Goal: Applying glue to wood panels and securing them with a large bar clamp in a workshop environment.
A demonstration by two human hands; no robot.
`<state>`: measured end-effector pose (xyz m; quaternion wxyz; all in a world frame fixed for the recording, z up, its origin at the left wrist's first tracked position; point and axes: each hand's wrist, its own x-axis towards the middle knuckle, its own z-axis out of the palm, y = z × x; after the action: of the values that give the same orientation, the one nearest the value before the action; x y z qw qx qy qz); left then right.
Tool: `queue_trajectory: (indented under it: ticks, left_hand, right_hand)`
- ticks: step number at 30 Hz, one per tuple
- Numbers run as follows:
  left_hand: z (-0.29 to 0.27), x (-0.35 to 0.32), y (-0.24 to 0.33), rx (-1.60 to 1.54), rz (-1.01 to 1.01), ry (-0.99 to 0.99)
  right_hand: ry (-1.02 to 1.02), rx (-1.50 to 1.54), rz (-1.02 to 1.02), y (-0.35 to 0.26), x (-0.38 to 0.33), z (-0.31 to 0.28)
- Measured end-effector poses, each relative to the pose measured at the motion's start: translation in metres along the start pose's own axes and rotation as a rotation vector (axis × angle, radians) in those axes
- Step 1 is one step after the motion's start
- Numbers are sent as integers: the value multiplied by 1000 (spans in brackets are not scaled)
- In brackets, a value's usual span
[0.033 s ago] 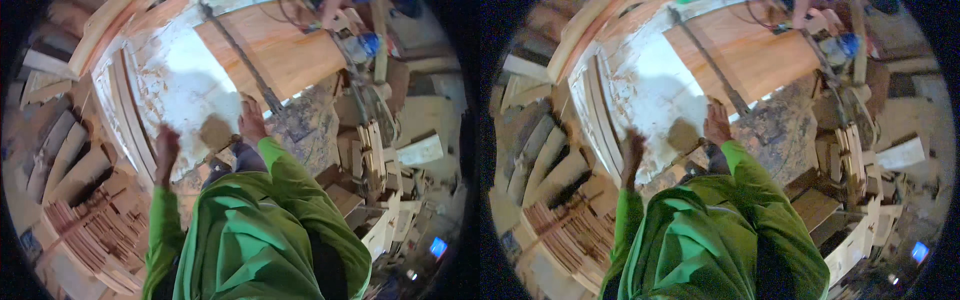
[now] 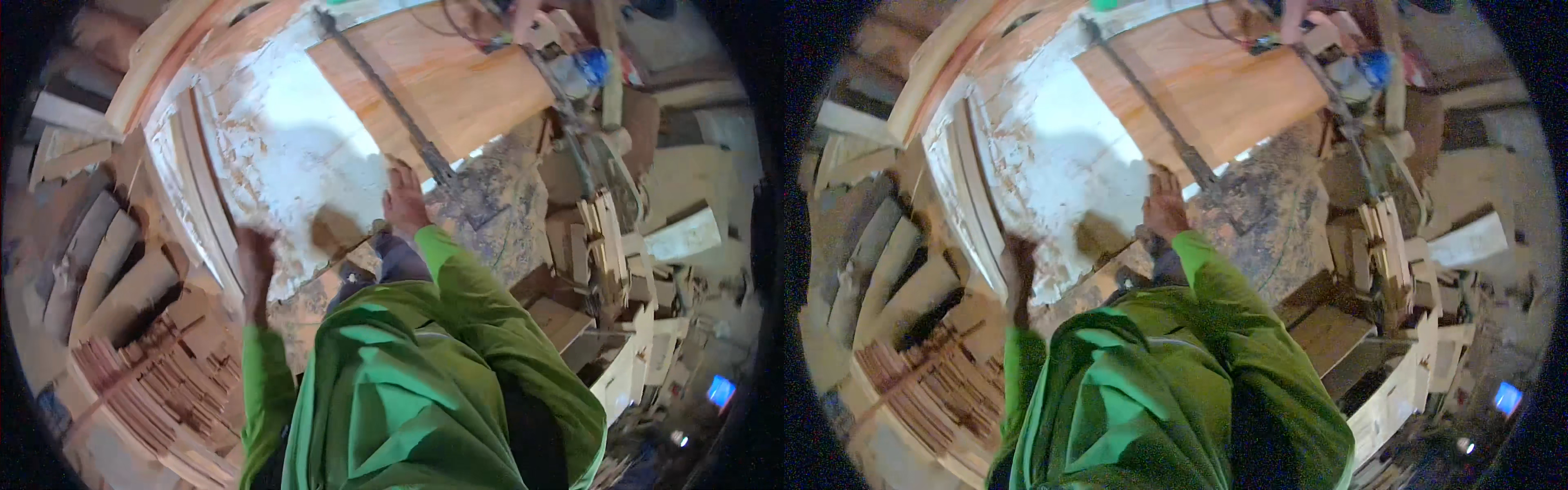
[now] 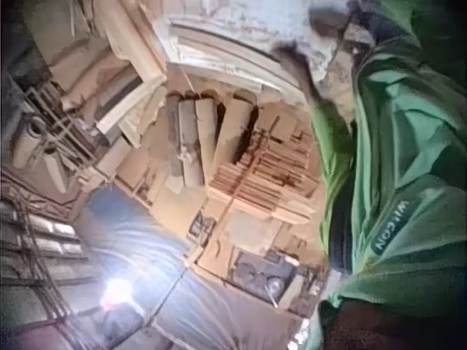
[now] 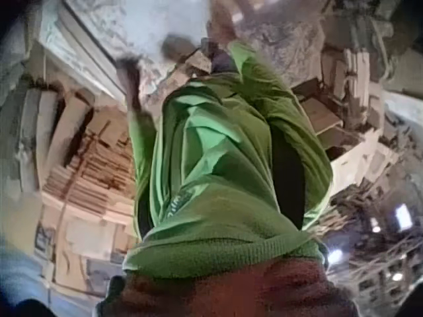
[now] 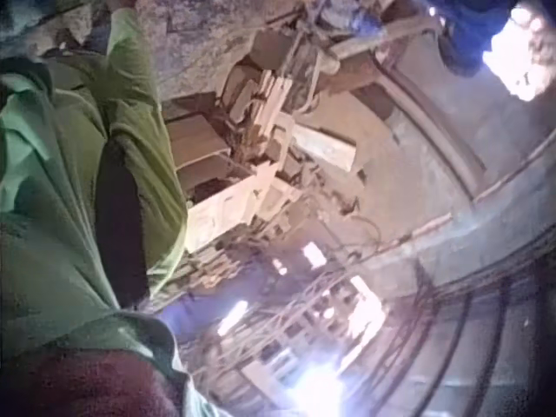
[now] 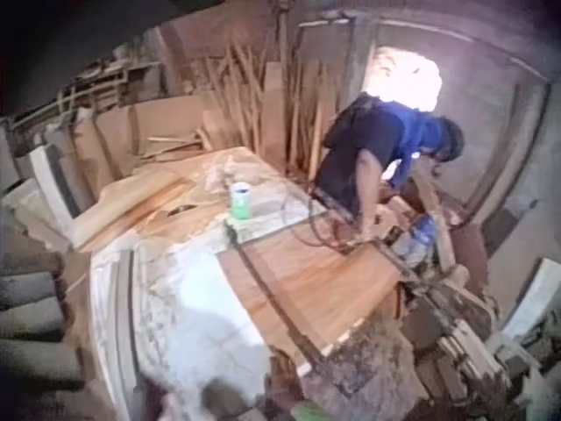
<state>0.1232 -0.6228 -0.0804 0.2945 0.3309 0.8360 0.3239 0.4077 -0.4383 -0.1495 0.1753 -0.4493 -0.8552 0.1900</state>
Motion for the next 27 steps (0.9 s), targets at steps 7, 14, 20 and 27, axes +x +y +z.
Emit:
queue_trajectory:
  ticks: [7,14,20,27]
  left_hand:
    - [-82,-98,-254,-394,-188,445]
    - [-78,-79,-278,-112,133,418]
    - [-77,-55,-207,51,153,364]
    - [-98,-39,-231,60,-63,178]
  right_hand:
    - [76,19,-62,-31,-74,7]
    - [43,178,-33,-35,-139,23]
    - [171,526,58,11,-184,63]
    - [-516,180,544,112,-281,67]
